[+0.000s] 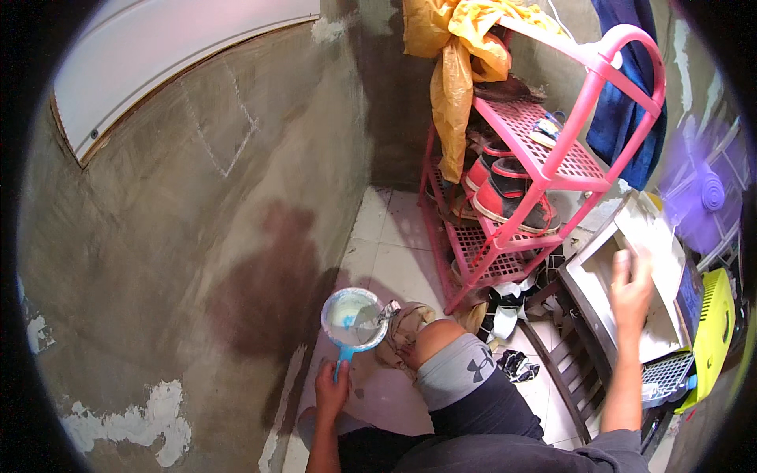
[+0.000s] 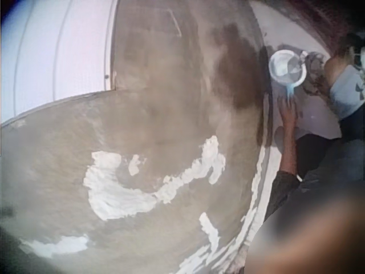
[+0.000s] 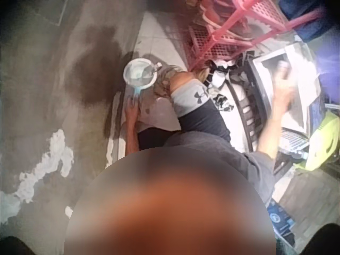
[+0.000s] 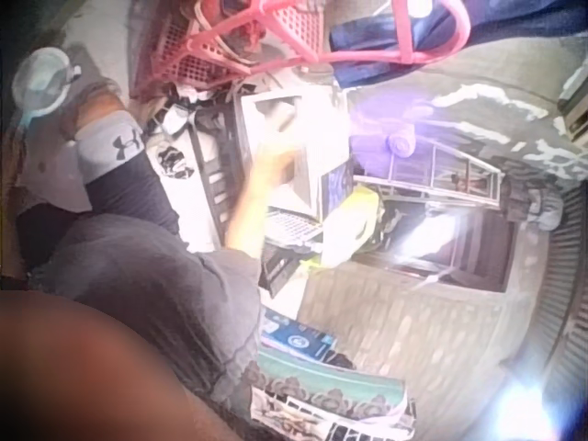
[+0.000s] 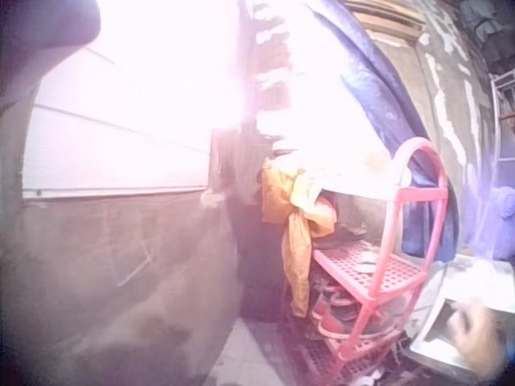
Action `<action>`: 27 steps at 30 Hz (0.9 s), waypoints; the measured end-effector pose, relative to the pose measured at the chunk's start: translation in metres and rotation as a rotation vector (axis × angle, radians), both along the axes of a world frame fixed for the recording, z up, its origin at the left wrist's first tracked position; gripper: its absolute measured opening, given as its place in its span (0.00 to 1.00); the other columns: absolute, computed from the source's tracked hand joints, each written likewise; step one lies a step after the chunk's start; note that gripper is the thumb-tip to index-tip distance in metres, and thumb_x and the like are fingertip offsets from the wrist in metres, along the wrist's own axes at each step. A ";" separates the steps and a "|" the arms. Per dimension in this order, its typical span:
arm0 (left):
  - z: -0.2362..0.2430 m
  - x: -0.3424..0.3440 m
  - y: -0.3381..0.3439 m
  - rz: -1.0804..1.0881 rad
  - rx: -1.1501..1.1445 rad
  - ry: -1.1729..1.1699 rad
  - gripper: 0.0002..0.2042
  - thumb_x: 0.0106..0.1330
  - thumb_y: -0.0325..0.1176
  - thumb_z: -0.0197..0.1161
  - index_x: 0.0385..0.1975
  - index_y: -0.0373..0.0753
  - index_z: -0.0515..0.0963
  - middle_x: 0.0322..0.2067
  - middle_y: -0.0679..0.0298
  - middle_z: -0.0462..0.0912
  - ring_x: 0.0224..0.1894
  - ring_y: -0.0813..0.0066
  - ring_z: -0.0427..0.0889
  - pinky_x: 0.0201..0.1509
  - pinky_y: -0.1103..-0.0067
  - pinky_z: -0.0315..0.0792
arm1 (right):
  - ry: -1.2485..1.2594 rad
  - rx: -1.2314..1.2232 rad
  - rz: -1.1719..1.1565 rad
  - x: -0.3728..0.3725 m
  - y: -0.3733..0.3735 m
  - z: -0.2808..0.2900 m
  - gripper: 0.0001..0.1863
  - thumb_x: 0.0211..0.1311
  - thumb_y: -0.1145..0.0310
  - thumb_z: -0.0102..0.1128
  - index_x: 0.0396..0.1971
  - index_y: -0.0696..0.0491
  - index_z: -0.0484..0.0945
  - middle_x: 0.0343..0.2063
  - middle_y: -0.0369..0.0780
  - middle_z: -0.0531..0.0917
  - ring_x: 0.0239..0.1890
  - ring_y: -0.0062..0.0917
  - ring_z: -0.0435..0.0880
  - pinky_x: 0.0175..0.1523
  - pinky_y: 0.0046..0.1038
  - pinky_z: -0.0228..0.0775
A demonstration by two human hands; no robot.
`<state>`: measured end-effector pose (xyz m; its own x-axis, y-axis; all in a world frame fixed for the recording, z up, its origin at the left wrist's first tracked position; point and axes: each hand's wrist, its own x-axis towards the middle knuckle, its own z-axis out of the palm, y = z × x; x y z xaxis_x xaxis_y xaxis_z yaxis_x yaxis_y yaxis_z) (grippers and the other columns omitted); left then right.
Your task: The person applies white putty from a small blue bowl onto a concrete wall using a spatula.
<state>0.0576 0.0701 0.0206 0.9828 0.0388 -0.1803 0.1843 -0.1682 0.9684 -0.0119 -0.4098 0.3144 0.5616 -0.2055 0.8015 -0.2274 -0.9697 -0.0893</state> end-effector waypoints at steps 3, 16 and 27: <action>0.012 0.012 -0.002 -0.017 0.022 -0.005 0.16 0.69 0.43 0.59 0.27 0.36 0.72 0.15 0.67 0.71 0.15 0.82 0.70 0.19 0.79 0.63 | 0.386 0.228 0.538 0.054 0.105 -0.038 0.20 0.64 0.61 0.58 0.51 0.56 0.76 0.45 0.46 0.78 0.51 0.37 0.76 0.59 0.36 0.66; 0.045 0.076 -0.014 0.012 0.125 -0.077 0.17 0.67 0.44 0.61 0.28 0.35 0.74 0.17 0.61 0.76 0.19 0.76 0.75 0.25 0.75 0.68 | 0.854 0.325 0.809 0.223 0.223 -0.126 0.27 0.63 0.50 0.58 0.45 0.62 0.71 0.30 0.55 0.81 0.37 0.52 0.82 0.43 0.46 0.72; 0.026 0.184 -0.031 -0.003 0.284 -0.048 0.16 0.67 0.44 0.61 0.32 0.34 0.76 0.21 0.56 0.79 0.22 0.69 0.78 0.29 0.71 0.71 | 0.878 0.613 0.827 0.317 0.213 -0.172 0.14 0.61 0.60 0.60 0.35 0.56 0.79 0.24 0.52 0.82 0.30 0.48 0.83 0.38 0.44 0.74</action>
<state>0.2412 0.0388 0.0468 0.9902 0.0784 -0.1155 0.1382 -0.4342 0.8902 0.3051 -0.1965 0.1425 0.9689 0.2466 0.0192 0.1931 -0.7060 -0.6814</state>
